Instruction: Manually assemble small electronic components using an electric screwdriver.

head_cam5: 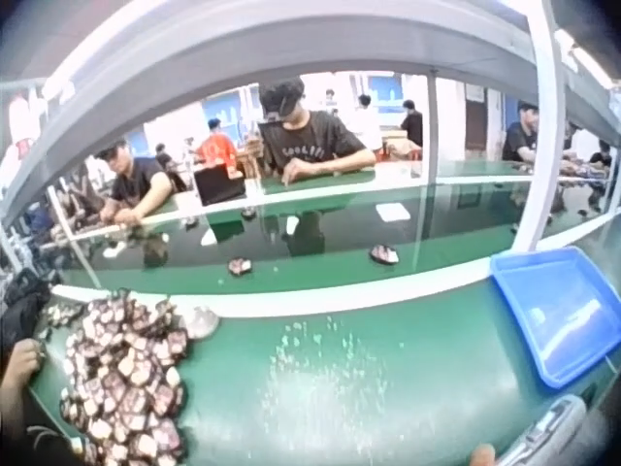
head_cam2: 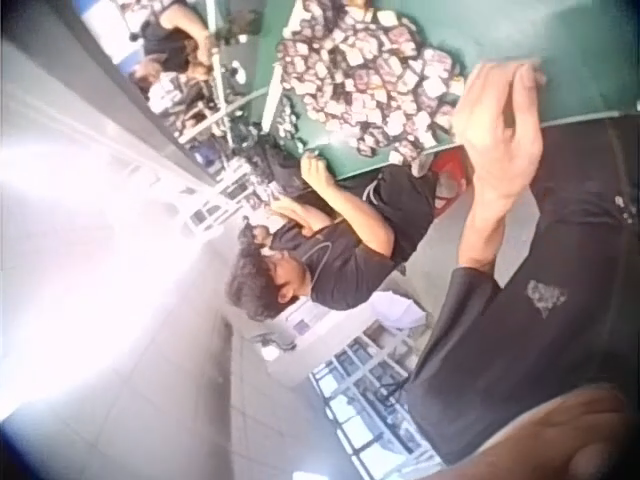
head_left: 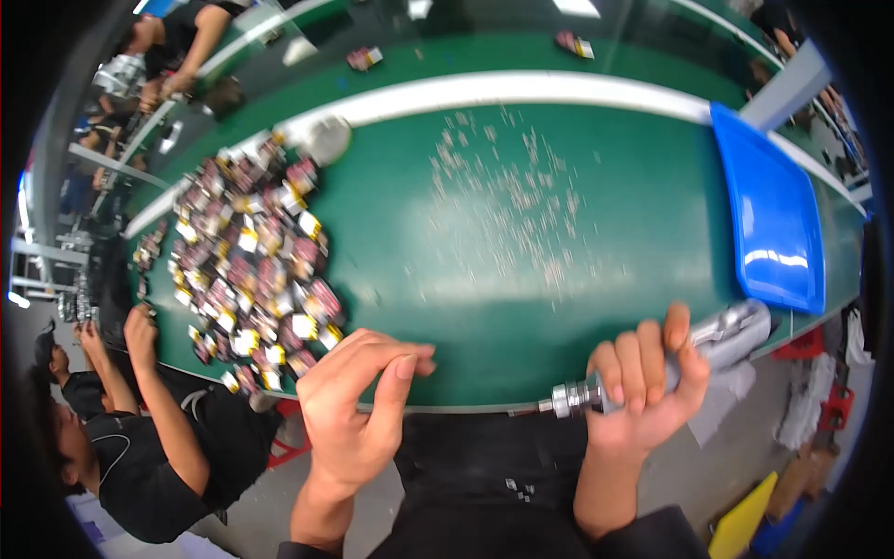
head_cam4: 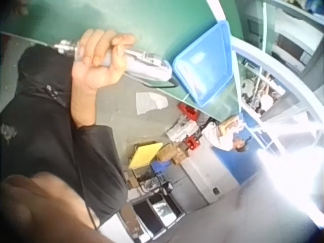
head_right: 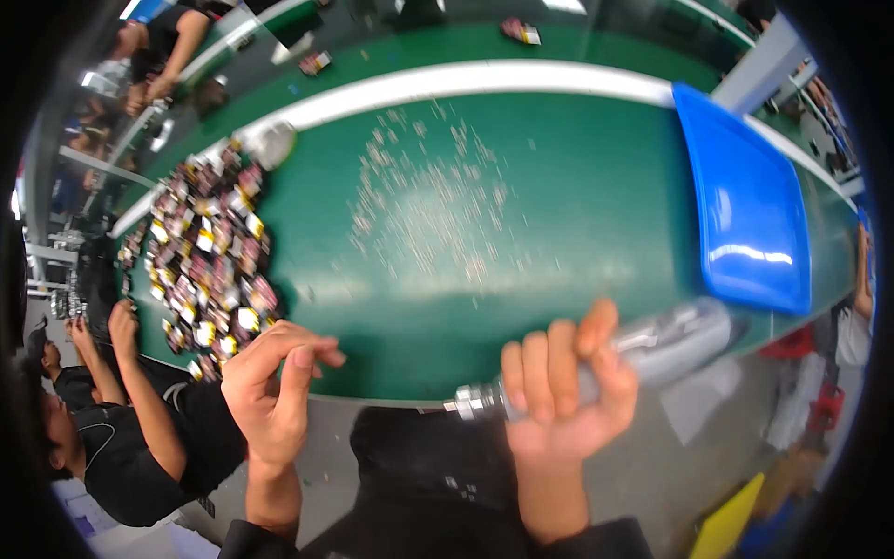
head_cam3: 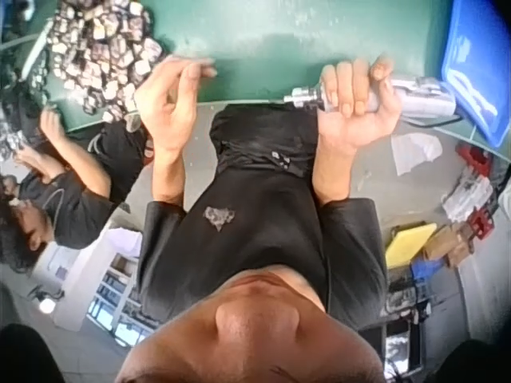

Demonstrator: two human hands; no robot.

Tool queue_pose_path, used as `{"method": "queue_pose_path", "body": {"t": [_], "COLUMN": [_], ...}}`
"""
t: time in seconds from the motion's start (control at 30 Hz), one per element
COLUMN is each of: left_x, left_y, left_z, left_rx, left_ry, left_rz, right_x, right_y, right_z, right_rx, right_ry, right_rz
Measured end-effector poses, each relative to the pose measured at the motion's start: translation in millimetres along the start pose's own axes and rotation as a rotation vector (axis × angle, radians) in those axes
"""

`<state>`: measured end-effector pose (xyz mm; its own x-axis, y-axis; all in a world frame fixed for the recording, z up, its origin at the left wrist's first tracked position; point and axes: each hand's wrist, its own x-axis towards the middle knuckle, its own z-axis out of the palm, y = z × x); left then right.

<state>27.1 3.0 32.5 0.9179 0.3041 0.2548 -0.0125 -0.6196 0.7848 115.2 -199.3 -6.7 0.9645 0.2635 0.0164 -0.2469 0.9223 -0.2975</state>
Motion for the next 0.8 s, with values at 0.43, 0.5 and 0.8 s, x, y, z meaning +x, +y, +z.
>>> {"method": "queue_pose_path", "body": {"t": [0.43, 0.5, 0.8], "left_x": [267, 285, 291], "left_y": [-123, -144, -169], "left_z": [-15, 2, -15], "left_rx": [0.751, 0.735, 0.967], "left_ry": [0.088, 0.047, -0.087], "left_rz": [-0.051, -0.09, 0.206], "right_x": [-4, -3, -3], "right_y": [12, 9, 8], "right_z": [-6, -8, -5], "right_rx": [-0.061, -0.027, -0.013], "right_ry": [-0.014, -0.043, -0.065], "right_rz": [0.078, 0.128, 0.212]}}
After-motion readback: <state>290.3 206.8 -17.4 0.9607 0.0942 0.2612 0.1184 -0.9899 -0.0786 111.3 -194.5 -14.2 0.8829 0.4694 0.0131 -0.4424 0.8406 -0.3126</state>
